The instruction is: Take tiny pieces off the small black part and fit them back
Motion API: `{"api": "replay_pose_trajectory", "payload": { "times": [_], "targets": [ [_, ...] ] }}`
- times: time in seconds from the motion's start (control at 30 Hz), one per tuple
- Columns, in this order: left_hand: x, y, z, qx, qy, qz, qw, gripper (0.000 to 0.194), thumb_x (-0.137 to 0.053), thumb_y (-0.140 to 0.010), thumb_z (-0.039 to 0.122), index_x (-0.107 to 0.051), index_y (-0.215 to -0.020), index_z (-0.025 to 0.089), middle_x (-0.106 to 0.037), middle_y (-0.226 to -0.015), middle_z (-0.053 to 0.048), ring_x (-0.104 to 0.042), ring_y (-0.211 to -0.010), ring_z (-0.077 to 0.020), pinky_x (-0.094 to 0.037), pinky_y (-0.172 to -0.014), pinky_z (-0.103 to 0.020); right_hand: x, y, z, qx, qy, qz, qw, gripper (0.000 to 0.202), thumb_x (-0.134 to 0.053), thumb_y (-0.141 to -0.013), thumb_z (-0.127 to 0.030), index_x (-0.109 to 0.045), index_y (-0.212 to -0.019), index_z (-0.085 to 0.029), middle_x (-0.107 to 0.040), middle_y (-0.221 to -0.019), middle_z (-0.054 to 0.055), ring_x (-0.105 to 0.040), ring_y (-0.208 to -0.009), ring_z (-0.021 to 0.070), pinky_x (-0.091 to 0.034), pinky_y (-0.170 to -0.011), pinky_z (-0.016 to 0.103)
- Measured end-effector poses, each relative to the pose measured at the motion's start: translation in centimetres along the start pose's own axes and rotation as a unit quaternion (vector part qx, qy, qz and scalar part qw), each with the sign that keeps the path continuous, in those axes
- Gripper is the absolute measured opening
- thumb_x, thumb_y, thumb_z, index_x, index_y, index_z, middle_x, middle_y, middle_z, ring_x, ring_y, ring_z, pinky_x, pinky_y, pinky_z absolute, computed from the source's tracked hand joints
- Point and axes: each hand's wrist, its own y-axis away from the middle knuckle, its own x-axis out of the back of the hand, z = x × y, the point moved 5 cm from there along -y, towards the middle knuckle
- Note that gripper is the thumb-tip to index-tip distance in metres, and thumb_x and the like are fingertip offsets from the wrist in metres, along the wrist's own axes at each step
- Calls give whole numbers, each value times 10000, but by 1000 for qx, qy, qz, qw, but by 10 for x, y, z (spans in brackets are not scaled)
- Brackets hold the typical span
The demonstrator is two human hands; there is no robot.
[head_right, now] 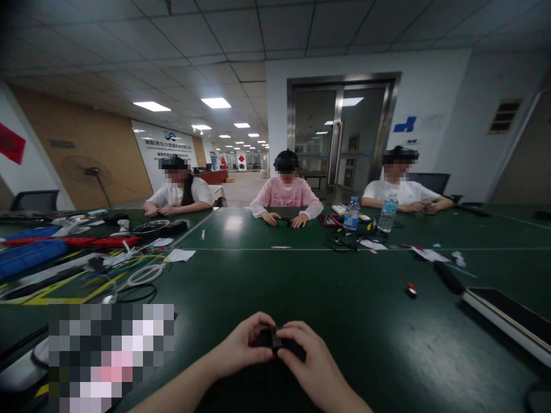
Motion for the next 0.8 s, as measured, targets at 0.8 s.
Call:
{"api": "replay_pose_trajectory", "payload": {
  "times": [0.8],
  "targets": [
    [-2, -2, -1, -19, 32, -29, 999, 618, -706, -671, 133, -361, -1177, 219, -602, -971, -36, -603, -809, -133, -415, -696, -265, 0, -1, 3, 9, -4, 10, 1000, 231, -558, -789, -209, -614, -1004, -268, -579, -1098, 39, -547, -1040, 211, -443, -892, 344]
  ]
}}
